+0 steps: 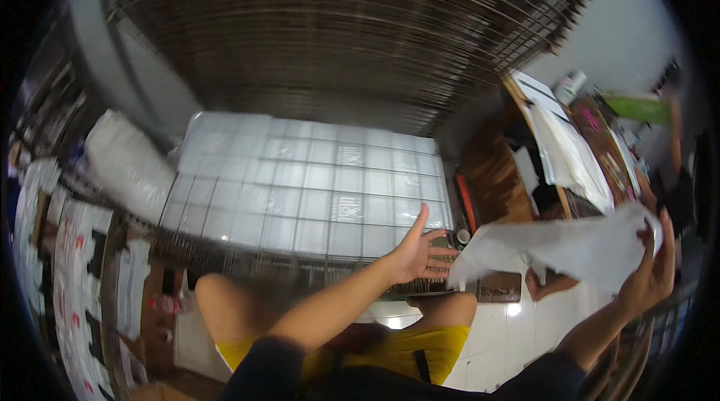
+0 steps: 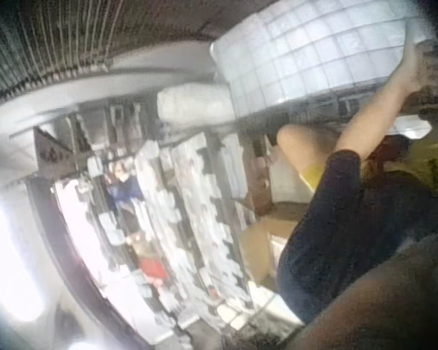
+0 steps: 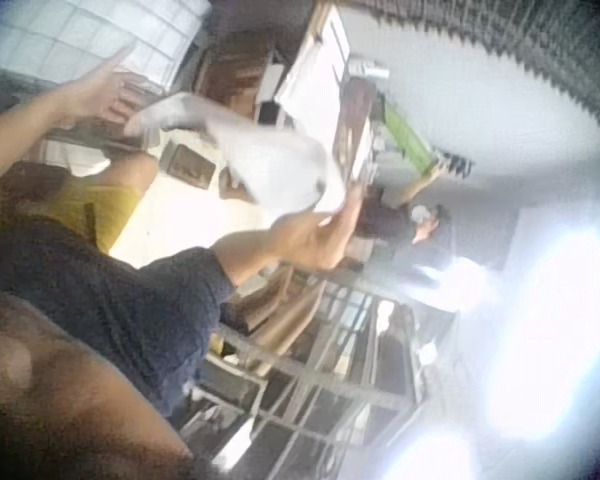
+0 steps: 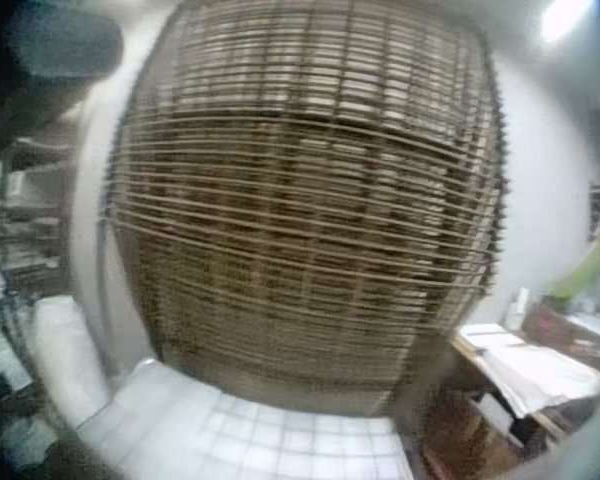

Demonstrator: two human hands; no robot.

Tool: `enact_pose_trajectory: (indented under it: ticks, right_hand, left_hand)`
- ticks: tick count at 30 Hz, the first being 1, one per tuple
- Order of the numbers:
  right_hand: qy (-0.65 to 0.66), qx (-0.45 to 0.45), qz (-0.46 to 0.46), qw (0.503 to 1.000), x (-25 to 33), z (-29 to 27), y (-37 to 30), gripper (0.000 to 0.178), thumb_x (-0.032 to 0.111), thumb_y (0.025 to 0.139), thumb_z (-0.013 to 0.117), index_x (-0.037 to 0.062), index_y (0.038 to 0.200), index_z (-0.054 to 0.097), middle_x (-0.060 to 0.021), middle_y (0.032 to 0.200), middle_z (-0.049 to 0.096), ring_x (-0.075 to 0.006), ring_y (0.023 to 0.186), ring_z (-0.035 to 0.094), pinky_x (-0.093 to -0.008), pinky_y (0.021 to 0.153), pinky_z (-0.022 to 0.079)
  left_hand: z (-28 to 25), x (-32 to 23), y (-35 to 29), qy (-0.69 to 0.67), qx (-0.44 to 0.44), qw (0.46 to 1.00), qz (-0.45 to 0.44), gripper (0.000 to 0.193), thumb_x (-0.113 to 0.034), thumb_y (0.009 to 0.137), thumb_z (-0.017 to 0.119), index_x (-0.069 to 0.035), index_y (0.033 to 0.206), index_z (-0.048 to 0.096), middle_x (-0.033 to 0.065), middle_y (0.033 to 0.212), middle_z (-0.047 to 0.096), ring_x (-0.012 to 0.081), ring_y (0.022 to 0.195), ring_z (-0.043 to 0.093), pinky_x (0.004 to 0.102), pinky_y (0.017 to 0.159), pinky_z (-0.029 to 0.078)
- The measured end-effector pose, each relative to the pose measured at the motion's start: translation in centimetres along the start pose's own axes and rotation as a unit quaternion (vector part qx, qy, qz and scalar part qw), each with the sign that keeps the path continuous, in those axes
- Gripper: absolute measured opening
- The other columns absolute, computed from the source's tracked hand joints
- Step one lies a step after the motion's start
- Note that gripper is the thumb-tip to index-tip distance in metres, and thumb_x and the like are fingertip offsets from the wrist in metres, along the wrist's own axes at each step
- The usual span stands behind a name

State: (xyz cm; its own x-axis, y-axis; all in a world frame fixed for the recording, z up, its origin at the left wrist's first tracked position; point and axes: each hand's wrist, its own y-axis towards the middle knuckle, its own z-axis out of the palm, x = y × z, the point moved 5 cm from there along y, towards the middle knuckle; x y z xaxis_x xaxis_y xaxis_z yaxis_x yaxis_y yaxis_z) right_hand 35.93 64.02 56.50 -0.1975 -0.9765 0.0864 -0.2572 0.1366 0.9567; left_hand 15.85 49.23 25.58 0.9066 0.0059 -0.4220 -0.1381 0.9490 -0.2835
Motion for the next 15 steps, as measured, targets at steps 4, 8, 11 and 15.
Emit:
enact_pose_trajectory:
  ticks: [4, 8, 11, 15]
  right_hand:
    - [0.087, 0.097, 0.047, 0.99, -0.1, 2.6, -3.2, 0.035, -0.008, 0.082, 0.044, -0.0108, 0.114, 0.057, -0.0217, 0.113, 0.06, -0.0241, 0.102, 0.059, -0.0342, 0.089, 0.047]
    - [0.271, 0.174, 0.163, 0.933, -1.1, 5.1, -5.6, 0.04, 0.012, 0.084, 0.044, -0.0103, 0.115, 0.055, -0.0218, 0.114, 0.058, -0.0268, 0.1, 0.058, -0.0356, 0.088, 0.047]
    - [0.487, 0.258, 0.249, 0.796, 0.9, 9.8, -8.3, 0.049, 0.034, 0.089, 0.047, -0.007, 0.113, 0.057, -0.0148, 0.107, 0.059, -0.0198, 0.089, 0.058, -0.0286, 0.074, 0.046]
    - [0.457, 0.305, 0.428, 0.717, 2.9, 19.0, -13.3, 0.038, 0.023, 0.088, 0.051, -0.0056, 0.112, 0.057, -0.013, 0.103, 0.06, -0.0197, 0.091, 0.058, -0.0294, 0.082, 0.044]
  left_hand:
    - [-6.0, 3.2, -0.5, 0.014, -0.084, 0.996, 0.014, 0.061, -0.046, 0.086, 0.056, -0.011, 0.133, 0.039, 0.0037, 0.103, 0.059, 0.0123, 0.086, 0.058, 0.0198, 0.069, 0.048]
    - [-10.1, 4.6, -5.1, -0.045, -0.139, 0.983, 0.113, 0.045, -0.02, 0.082, 0.066, -0.015, 0.123, 0.049, 0.0015, 0.096, 0.06, 0.0115, 0.082, 0.059, 0.0181, 0.068, 0.048]
    - [-11.5, 2.0, -11.1, -0.112, -0.266, 0.927, 0.239, 0.038, -0.007, 0.08, 0.067, -0.012, 0.115, 0.052, 0.0065, 0.091, 0.062, 0.0179, 0.08, 0.062, 0.03, 0.068, 0.054]
    - [-17.7, -3.1, -17.5, -0.113, -0.352, 0.856, 0.36, 0.034, -0.004, 0.08, 0.068, -0.007, 0.109, 0.053, 0.0134, 0.099, 0.062, 0.0216, 0.083, 0.063, 0.0366, 0.071, 0.055]
